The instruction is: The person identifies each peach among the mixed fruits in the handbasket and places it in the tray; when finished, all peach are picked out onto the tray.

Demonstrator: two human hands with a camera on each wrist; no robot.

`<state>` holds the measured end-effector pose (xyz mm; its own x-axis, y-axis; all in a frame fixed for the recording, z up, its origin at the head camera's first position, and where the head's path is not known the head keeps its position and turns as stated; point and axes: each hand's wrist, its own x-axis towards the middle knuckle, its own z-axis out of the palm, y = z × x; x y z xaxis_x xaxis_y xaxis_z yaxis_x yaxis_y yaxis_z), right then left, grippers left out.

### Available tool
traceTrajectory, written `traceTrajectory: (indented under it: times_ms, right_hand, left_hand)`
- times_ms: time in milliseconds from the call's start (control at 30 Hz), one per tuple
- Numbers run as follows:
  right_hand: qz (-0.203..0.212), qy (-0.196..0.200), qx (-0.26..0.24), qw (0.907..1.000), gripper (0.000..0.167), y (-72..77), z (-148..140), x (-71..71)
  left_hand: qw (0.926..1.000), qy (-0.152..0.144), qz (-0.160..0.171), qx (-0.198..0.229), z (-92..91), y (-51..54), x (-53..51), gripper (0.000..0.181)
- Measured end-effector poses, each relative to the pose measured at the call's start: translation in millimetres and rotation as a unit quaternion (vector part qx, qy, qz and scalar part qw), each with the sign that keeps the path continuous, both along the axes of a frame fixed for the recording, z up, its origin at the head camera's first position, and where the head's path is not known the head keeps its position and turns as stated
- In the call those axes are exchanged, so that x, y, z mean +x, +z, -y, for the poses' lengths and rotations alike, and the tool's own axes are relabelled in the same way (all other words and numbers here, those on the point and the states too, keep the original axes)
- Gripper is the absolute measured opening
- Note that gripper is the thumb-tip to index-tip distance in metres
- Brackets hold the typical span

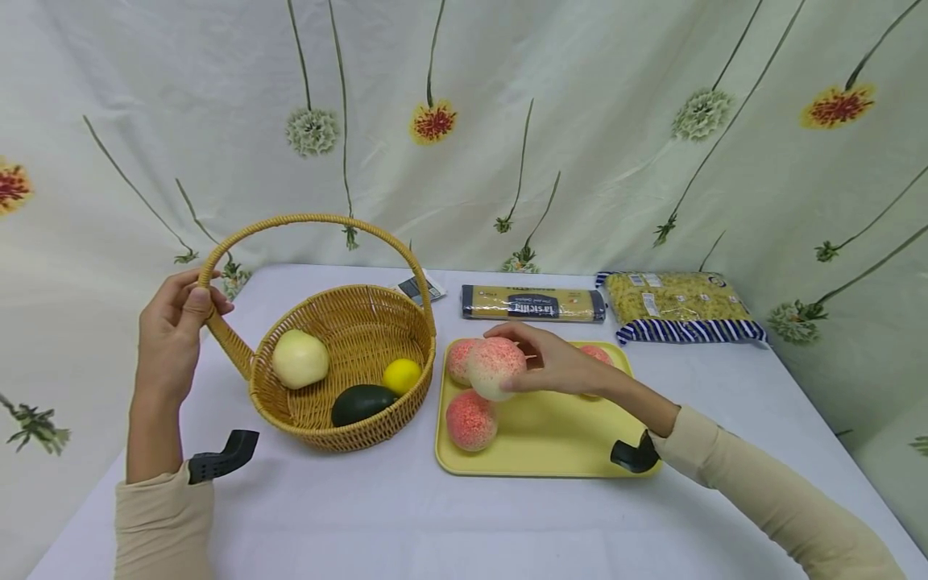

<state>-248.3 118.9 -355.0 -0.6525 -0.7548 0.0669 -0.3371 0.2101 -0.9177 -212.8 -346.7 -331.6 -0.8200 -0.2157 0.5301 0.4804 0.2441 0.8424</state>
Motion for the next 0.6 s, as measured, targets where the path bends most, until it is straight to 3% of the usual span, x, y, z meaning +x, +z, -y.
traceTrajectory:
  times_ms: [600]
  right_hand:
    - [0.021, 0.024, 0.027, 0.9991, 0.061, -7.9, -17, -0.7]
  left_hand:
    - [0.9996, -0.019, -0.012, 0.016, -0.3, 0.0, 0.2, 0.029]
